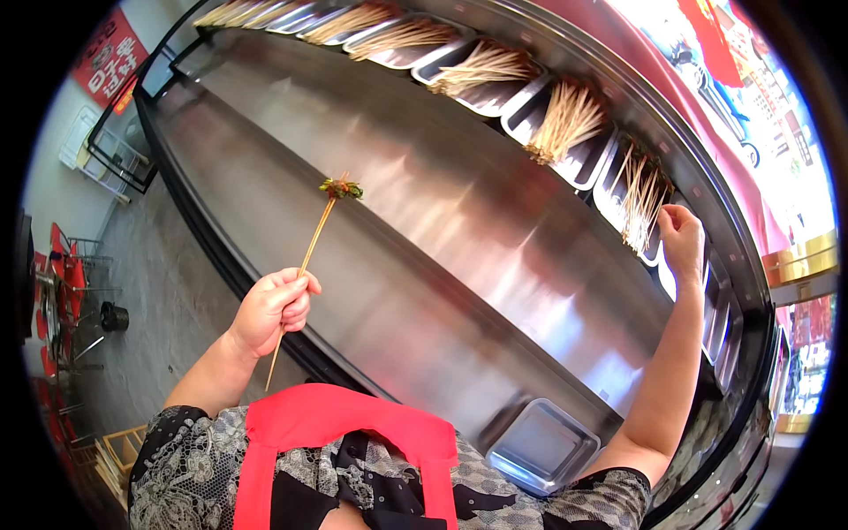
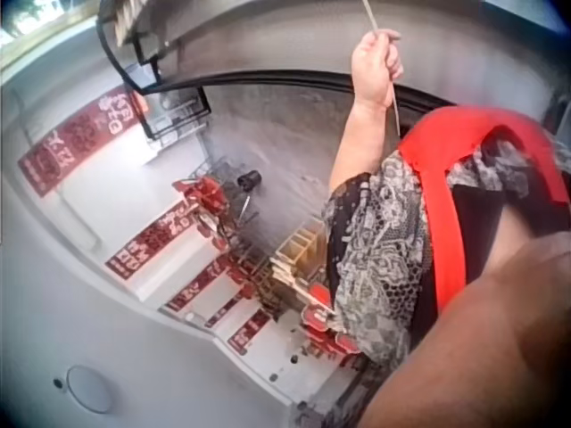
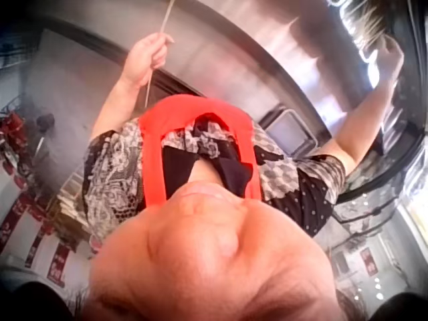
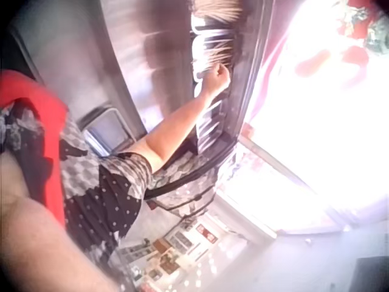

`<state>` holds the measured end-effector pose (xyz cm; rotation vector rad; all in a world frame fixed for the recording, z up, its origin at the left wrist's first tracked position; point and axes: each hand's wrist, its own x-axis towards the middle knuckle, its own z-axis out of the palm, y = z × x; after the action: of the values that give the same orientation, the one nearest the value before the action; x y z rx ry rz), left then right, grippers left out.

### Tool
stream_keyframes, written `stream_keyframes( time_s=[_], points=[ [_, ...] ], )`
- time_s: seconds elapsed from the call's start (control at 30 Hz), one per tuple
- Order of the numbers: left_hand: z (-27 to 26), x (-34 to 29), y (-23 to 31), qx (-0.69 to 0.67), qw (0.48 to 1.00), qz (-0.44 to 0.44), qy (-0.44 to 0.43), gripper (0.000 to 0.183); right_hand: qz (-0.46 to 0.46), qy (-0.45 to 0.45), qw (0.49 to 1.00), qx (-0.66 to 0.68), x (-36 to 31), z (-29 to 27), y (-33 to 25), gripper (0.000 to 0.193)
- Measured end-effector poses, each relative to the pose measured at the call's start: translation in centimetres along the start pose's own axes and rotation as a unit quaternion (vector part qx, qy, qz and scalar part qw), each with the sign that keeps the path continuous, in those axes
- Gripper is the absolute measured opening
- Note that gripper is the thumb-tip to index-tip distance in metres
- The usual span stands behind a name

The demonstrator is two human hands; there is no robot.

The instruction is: The person walks to a table, picks up a large bundle of meat skewers, and organizes them by moving individual skewers between trays and the bundle.

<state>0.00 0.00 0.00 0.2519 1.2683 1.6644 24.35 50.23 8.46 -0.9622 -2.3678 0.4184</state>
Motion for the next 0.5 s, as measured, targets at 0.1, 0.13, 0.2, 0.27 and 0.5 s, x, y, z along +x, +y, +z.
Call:
stream_keyframes(
  time_s=[0.1,0.13,0.2,0.27,0.5],
  points=[
    [-3.1,-3.8,1.5,0.019,1.000,0.019,0.009,0.020,-0.038,-0.056,0.995,0.068,-3.3,2.3,-7.3,0.019],
    [-4.2,-4.7,1.2,0.013,0.999,0.039,0.008,0.020,-0.046,-0.089,0.993,0.067,-3.6,2.3,-10.6,0.018],
    [-7.0,-7.8,1.7,0.023,0.998,0.062,0.023,0.021,-0.061,-0.143,0.986,0.057,-5.1,3.9,-14.8,0.016],
    [-9.6,-9.8,1.6,0.023,0.993,0.105,0.039,0.020,-0.114,-0.182,0.976,0.026,-5.4,5.4,-20.2,0.015],
    [-24.3,-20.8,1.9,-0.047,0.964,0.213,0.151,0.029,-0.208,-0.317,0.910,0.169,-15.7,17.3,-37.5,0.006]
  ],
)
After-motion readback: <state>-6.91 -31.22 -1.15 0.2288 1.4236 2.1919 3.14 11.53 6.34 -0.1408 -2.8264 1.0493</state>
